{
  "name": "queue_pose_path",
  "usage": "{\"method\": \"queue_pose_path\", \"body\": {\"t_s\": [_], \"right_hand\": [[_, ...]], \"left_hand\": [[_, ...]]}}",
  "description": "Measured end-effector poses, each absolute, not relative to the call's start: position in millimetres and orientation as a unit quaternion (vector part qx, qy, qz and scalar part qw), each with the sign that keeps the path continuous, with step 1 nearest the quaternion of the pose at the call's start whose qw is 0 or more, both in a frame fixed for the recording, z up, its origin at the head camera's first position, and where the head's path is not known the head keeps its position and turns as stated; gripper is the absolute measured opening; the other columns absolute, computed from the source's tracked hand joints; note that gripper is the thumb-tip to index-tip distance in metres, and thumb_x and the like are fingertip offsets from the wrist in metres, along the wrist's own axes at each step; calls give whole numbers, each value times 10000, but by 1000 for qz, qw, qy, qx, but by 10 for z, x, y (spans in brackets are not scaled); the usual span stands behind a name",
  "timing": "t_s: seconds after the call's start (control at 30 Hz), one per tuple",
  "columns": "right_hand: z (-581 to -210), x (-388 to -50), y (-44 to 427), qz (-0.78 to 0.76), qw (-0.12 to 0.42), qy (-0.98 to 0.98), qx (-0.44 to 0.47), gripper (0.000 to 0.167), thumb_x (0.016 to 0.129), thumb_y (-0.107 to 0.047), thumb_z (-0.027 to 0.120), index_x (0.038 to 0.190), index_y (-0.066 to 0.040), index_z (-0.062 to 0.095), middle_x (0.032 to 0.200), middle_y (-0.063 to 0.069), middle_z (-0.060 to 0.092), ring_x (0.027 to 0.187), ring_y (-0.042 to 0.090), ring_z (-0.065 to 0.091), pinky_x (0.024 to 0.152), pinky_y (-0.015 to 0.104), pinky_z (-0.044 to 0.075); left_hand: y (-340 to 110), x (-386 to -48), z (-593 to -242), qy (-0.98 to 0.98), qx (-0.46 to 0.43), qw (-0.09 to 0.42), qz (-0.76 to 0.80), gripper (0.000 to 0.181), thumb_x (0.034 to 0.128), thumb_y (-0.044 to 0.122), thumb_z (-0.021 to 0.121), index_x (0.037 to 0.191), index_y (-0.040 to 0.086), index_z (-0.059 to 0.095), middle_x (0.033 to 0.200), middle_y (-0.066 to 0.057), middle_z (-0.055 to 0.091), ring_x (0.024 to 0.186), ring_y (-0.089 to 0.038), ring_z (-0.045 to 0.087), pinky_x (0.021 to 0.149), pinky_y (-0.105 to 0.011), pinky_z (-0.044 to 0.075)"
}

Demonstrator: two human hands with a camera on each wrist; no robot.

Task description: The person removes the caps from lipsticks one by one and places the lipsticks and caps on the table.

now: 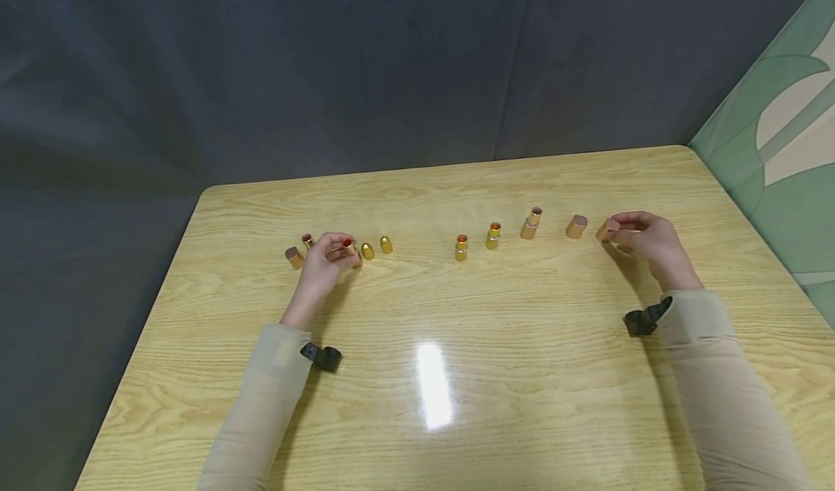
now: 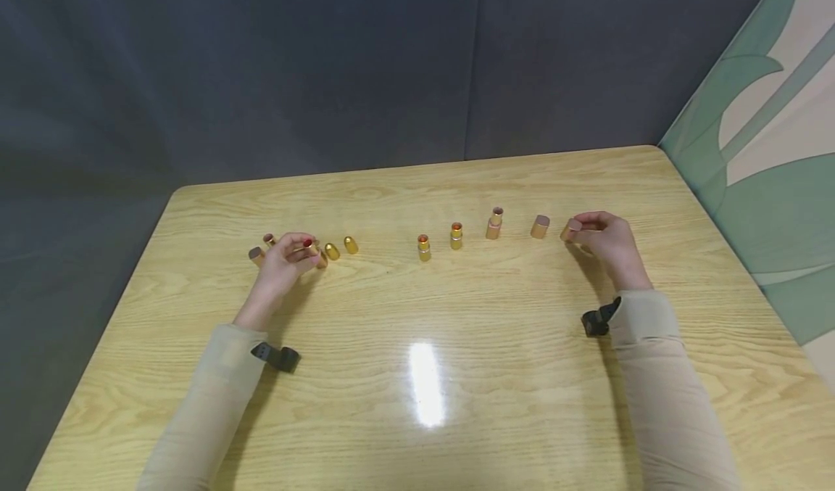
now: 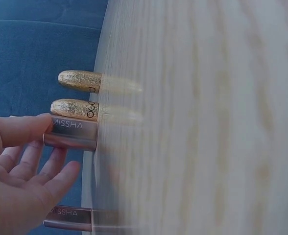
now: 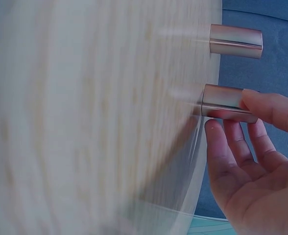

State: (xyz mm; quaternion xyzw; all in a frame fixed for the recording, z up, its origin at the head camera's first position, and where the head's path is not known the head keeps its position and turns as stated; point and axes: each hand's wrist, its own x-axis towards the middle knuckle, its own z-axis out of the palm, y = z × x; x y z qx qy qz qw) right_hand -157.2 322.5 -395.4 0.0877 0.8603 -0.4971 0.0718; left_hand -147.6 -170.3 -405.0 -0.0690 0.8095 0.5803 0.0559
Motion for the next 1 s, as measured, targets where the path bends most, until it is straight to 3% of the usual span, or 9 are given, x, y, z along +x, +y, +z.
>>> {"method": "queue_pose_path", "body": {"t_s": [0.2, 0.33, 0.47, 0.63, 0.87, 1.0], "right_hand": [[-3963, -1588, 3238, -500, 77, 857, 94, 314, 951, -219, 568, 1202, -51, 483, 785, -307, 525, 736, -123, 540, 673, 106, 491], [-3956, -1584, 3255, -503, 87, 854, 95, 312, 945, -228, 585, 1199, -83, 476, 808, -325, 517, 747, -134, 529, 686, 103, 485], [-3945, -1571, 3267, -504, 88, 854, 92, 340, 943, -254, 587, 1217, -88, 471, 826, -334, 518, 755, -134, 533, 692, 103, 490], [-3928, -1546, 3318, -506, 80, 855, 78, 440, 941, -237, 592, 1282, -9, 433, 828, -334, 519, 757, -144, 524, 689, 87, 495], [-3866, -1510, 3413, -517, 63, 851, 67, 223, 922, -193, 619, 1058, -312, 489, 856, -371, 521, 782, -186, 511, 694, 28, 432], [-3771, -1477, 3430, -527, 41, 846, 64, 242, 919, -183, 622, 1015, -370, 503, 868, -364, 536, 805, -179, 505, 685, 24, 402]], "left_hand": [[-1696, -1477, -4034, 807, -61, 54, 584, 361, 895, -68, 584, 1245, -27, 506, 1146, -136, 560, 1004, -166, 549, 735, -96, 469], [-1693, -1473, -4029, 802, -59, 53, 592, 385, 893, -74, 582, 1263, -37, 482, 1229, -178, 534, 1106, -224, 537, 913, -195, 474], [-1691, -1454, -4011, 793, -60, 53, 604, 438, 884, -89, 583, 1298, -46, 448, 1334, -217, 474, 1260, -298, 474, 1106, -358, 392], [-1689, -1414, -3949, 807, -48, 44, 587, 483, 887, -34, 613, 1334, -36, 427, 1400, -213, 442, 1359, -318, 400, 1184, -409, 285], [-1680, -1347, -3796, 837, -35, 32, 545, 493, 908, 44, 623, 1358, 9, 422, 1435, -163, 434, 1389, -295, 358, 1194, -417, 255], [-1674, -1299, -3673, 845, -20, 19, 534, 476, 915, 16, 599, 1357, 11, 423, 1440, -162, 429, 1395, -296, 346, 1196, -417, 247]]}}
